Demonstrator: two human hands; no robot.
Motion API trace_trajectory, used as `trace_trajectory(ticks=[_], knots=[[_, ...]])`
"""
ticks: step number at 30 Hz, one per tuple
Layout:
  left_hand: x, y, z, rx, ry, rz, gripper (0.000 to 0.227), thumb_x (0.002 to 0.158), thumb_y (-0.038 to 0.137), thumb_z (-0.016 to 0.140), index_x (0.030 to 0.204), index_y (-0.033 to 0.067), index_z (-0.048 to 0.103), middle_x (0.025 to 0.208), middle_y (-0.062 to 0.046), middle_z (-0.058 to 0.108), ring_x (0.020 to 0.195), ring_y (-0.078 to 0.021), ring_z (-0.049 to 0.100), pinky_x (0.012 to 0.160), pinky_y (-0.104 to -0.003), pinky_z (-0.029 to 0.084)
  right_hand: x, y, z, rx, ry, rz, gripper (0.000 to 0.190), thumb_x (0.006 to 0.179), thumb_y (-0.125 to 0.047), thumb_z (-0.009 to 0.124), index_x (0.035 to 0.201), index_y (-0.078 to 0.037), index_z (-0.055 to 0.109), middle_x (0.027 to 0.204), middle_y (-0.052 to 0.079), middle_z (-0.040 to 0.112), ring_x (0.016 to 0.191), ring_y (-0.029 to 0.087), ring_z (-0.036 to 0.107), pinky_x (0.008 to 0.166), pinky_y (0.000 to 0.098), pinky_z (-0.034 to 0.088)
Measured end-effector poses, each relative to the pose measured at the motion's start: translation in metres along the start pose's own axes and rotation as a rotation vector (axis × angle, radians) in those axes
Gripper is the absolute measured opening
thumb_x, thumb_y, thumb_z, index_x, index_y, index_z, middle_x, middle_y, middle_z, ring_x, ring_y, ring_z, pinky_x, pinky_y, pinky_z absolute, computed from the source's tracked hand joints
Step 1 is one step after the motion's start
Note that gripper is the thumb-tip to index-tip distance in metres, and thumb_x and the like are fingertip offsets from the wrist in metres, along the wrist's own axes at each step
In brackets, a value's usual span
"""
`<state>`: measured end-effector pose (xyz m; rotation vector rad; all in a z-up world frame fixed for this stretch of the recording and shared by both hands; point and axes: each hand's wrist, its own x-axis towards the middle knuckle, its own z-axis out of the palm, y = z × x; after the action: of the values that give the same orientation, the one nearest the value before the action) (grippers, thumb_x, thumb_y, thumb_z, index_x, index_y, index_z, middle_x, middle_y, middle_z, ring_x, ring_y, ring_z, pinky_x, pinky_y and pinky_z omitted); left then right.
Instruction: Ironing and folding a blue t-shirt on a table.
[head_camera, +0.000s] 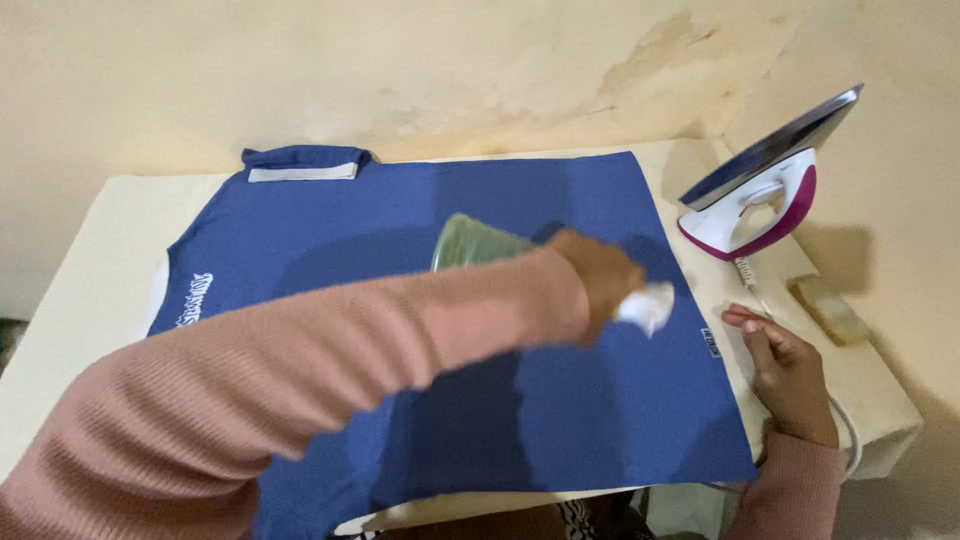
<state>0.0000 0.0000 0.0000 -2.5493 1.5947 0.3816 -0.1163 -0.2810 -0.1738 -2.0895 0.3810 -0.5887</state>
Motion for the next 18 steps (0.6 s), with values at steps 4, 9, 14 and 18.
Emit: trace_trajectory(ticks=[4,9,14,18], knots=[[0.027,-0.043,-0.011,0.069,0.203,-0.125,0.058,0.071,0.025,0.089,0.124,0.0164,0.066,0.117,-0.012,0.072,0.104,-0.0303,0.072,0.082,-0.046,0.06,0.0,-0.002,-0.003,0.025,-0.022,-0.024,0.025,0.106,-0.021,0.059,0.117,-0.006,0.076,0.125,0.006,0.074,0.113,0.016,0.065,0.104,0.0322,0.047],[0.024,-0.084,-0.018,0.088,0.264,-0.254,0.041,0.068,0.022,0.089,0.106,0.0142,0.077,0.106,-0.013,0.074,0.101,-0.0312,0.072,0.083,-0.044,0.059,0.001,-0.007,-0.003,0.011,-0.016,0.081,0.029,0.108,-0.026,0.056,0.118,-0.008,0.076,0.123,0.005,0.075,0.108,0.015,0.064,0.101,0.0308,0.046],[-0.014,-0.076,0.016,-0.027,-0.036,-0.223,0.039,0.073,0.023,0.084,0.111,0.0157,0.076,0.103,-0.014,0.077,0.094,-0.0302,0.076,0.081,-0.044,0.062,-0.001,-0.01,-0.002,0.008,-0.003,0.088,0.029,0.107,-0.026,0.057,0.119,-0.008,0.077,0.124,0.004,0.074,0.108,0.014,0.062,0.101,0.0308,0.045],[-0.068,-0.04,0.04,0.066,-0.305,-0.152,0.043,0.077,0.025,0.083,0.119,0.017,0.073,0.109,-0.012,0.076,0.1,-0.0289,0.074,0.088,-0.043,0.06,-0.002,-0.012,-0.003,0.01,-0.018,0.046,0.029,0.107,-0.026,0.057,0.117,-0.008,0.076,0.125,0.003,0.074,0.108,0.012,0.063,0.099,0.0292,0.046]])
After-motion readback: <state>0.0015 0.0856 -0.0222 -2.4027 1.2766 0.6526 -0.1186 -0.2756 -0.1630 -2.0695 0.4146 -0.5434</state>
